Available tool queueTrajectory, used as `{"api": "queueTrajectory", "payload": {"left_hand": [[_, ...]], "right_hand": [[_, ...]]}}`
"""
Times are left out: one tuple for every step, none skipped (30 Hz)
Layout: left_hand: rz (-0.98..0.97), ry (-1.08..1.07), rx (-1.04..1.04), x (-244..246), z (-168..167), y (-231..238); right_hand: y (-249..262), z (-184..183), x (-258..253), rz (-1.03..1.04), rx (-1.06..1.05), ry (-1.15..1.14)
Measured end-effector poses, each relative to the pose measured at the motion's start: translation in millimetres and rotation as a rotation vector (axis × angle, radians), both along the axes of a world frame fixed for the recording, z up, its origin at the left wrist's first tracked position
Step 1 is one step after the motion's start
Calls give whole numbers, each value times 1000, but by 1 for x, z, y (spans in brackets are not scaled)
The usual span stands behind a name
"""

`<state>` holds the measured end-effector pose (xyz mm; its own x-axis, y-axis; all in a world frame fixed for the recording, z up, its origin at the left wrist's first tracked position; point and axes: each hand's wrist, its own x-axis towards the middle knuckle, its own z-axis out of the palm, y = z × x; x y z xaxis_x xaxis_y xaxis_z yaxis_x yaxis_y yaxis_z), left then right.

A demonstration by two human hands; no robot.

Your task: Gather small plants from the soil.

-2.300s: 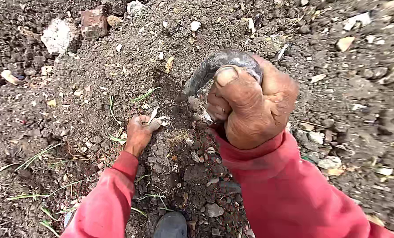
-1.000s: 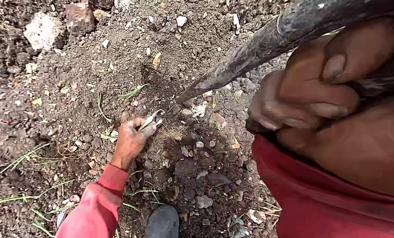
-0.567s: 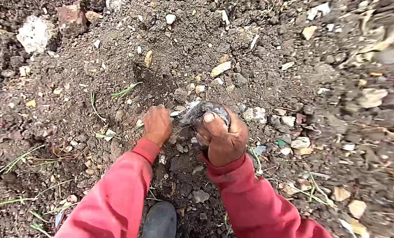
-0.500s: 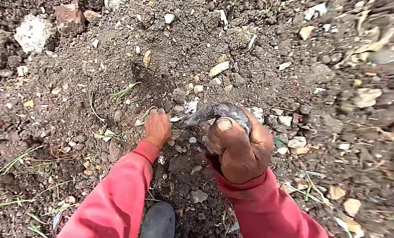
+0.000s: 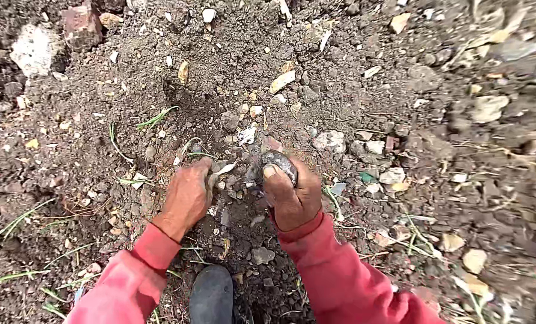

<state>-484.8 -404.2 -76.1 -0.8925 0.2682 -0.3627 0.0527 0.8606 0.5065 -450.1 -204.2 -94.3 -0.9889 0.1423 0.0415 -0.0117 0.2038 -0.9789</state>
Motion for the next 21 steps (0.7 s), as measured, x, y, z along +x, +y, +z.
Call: {"api": "queueTrajectory", "payload": {"left_hand": [[-10,46,-10,-3,-1,6],[-32,73,-43,-4,-1,15],[-66,88,-97,-5,-3,25],[-116,115,-167,-7,-7,37],[-177,145,-219,-8,-14,50],[-245,147,-259,-9,-21,62],[-319,133,-295,-7,-29,71],[-387,135,-311,-3,-40,76],[-437,135,-324,2,-49,78],[-466,151,-342,3,-53,79],[-477,174,-359,2,-54,77],[-477,201,-363,4,-52,74],[-468,244,-347,5,-48,72],[-443,302,-306,6,-43,74],[-416,359,-244,8,-37,80],[-399,402,-170,11,-31,91],[-401,436,-84,14,-26,106],[-427,471,2,15,-26,126],[-473,494,93,19,-29,149],[-540,476,169,25,-34,172],[-614,442,209,30,-40,196]], "right_hand": [[2,-3,8,-19,-5,34],[2,-5,17,-36,-18,54],[3,-5,24,-52,-35,68],[5,-3,30,-67,-54,70],[7,4,35,-77,-76,67],[10,15,40,-83,-94,68],[14,30,46,-83,-103,73],[19,46,55,-67,-111,81],[26,61,67,-54,-108,84],[32,71,78,-52,-102,84],[36,75,90,-61,-92,86],[38,73,103,-76,-71,87],[39,63,113,-91,-39,87],[40,47,121,-102,1,87],[40,31,127,-116,35,83],[41,22,133,-133,41,75],[42,21,135,-152,35,68],[45,27,135,-163,19,66],[49,40,139,-170,13,61],[57,56,146,-176,18,65],[68,73,154,-172,35,71]]}}
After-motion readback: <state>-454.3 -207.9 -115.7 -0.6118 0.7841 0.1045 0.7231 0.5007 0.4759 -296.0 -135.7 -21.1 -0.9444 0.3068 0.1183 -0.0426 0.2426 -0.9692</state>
